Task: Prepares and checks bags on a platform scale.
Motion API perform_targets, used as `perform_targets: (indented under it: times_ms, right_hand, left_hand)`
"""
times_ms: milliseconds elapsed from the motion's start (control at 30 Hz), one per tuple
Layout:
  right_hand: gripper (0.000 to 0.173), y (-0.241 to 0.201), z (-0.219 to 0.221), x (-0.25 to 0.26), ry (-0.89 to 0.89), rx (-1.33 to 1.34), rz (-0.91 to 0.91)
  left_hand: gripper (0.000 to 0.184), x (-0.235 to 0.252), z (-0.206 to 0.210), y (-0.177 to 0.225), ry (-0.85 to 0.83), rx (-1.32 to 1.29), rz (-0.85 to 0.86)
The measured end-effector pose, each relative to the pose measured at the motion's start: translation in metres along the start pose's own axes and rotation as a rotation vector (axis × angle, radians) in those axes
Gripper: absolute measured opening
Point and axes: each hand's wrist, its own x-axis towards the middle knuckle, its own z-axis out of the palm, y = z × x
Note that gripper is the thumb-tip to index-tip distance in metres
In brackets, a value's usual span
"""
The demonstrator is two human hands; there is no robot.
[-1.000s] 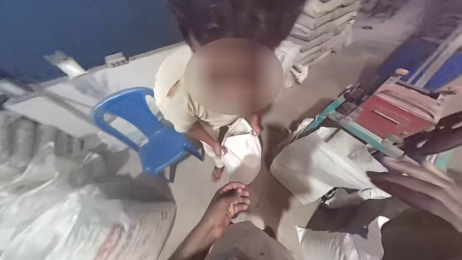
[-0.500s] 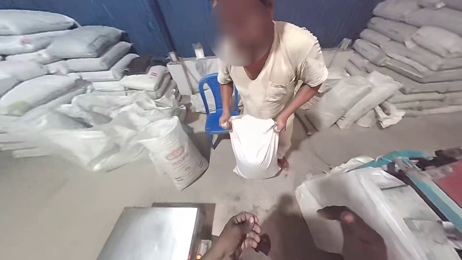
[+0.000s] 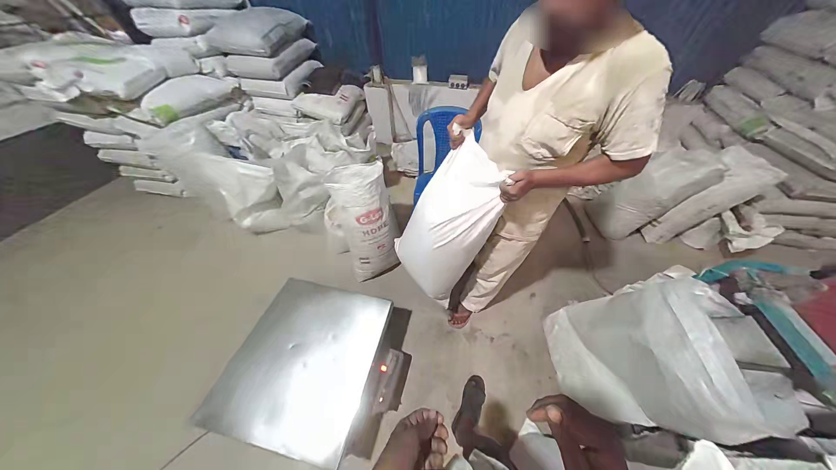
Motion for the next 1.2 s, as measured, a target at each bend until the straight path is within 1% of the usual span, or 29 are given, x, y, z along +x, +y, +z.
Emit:
perform_targets:
  times_ms: [33,100,167,233,300,367,400,433,467,533,633,733,800,867,933,1033,1133,1200]
  right_hand:
    - [0.030,-0.005,0.004,-0.013,-0.010,-0.005,0.007]
    - [0.026,-0.023,0.007,-0.037,-0.050,-0.041,0.019]
    - [0.027,-0.043,0.004,-0.056,-0.113,-0.095,0.030]
    - [0.031,-0.053,0.004,-0.081,-0.134,-0.110,0.015]
    - [0.035,-0.059,0.002,-0.094,-0.139,-0.096,-0.041]
    - [0.036,-0.072,0.000,-0.108,-0.156,-0.093,-0.060]
    - [0.035,-0.079,-0.001,-0.118,-0.166,-0.090,-0.053]
    - [0.034,-0.085,-0.002,-0.129,-0.176,-0.094,-0.051]
    - [0.032,-0.089,-0.004,-0.141,-0.187,-0.101,-0.056]
    - [0.030,-0.092,-0.010,-0.168,-0.196,-0.092,-0.084]
    - [0.030,-0.099,-0.023,-0.212,-0.159,-0.084,-0.081]
    - [0.039,-0.108,-0.031,-0.266,-0.094,-0.121,0.017]
    - [0.043,-0.105,-0.031,-0.303,-0.063,-0.129,0.096]
    - [0.045,-0.098,-0.031,-0.335,-0.077,-0.122,0.121]
    - [0.045,-0.096,-0.024,-0.359,-0.086,-0.092,0.134]
    - [0.040,-0.121,-0.010,-0.372,-0.121,-0.095,0.182]
    - [0.040,-0.134,0.008,-0.367,-0.172,-0.097,0.124]
    - [0.042,-0.143,0.024,-0.361,-0.205,-0.054,0.063]
  left_hand:
    - [0.018,-0.012,-0.009,-0.010,0.002,0.024,-0.009]
    - [0.019,-0.037,-0.020,-0.023,-0.004,0.038,0.020]
    - [0.023,-0.063,-0.024,-0.022,-0.106,-0.044,0.110]
    - [0.031,-0.096,-0.025,-0.017,-0.285,-0.187,0.221]
    - [0.040,-0.118,-0.022,-0.005,-0.513,-0.365,0.329]
    - [0.045,-0.142,-0.017,0.001,-0.743,-0.519,0.389]
    - [0.046,-0.153,-0.013,0.001,-0.820,-0.576,0.404]
    - [0.045,-0.162,-0.010,-0.002,-0.862,-0.630,0.407]
    - [0.044,-0.171,-0.006,-0.007,-0.863,-0.682,0.405]
    - [0.045,-0.183,-0.002,-0.019,-0.810,-0.749,0.406]
    - [0.048,-0.196,-0.002,-0.040,-0.763,-0.810,0.421]
    - [0.046,-0.215,-0.010,-0.062,-0.760,-0.787,0.438]
    - [0.045,-0.230,-0.018,-0.076,-0.752,-0.799,0.426]
    - [0.045,-0.248,-0.027,-0.086,-0.727,-0.814,0.433]
    - [0.047,-0.268,-0.037,-0.093,-0.699,-0.768,0.497]
    - [0.052,-0.300,-0.054,-0.104,-0.664,-0.731,0.573]
    - [0.055,-0.328,-0.077,-0.112,-0.689,-0.725,0.626]
    - [0.056,-0.347,-0.095,-0.117,-0.665,-0.742,0.648]
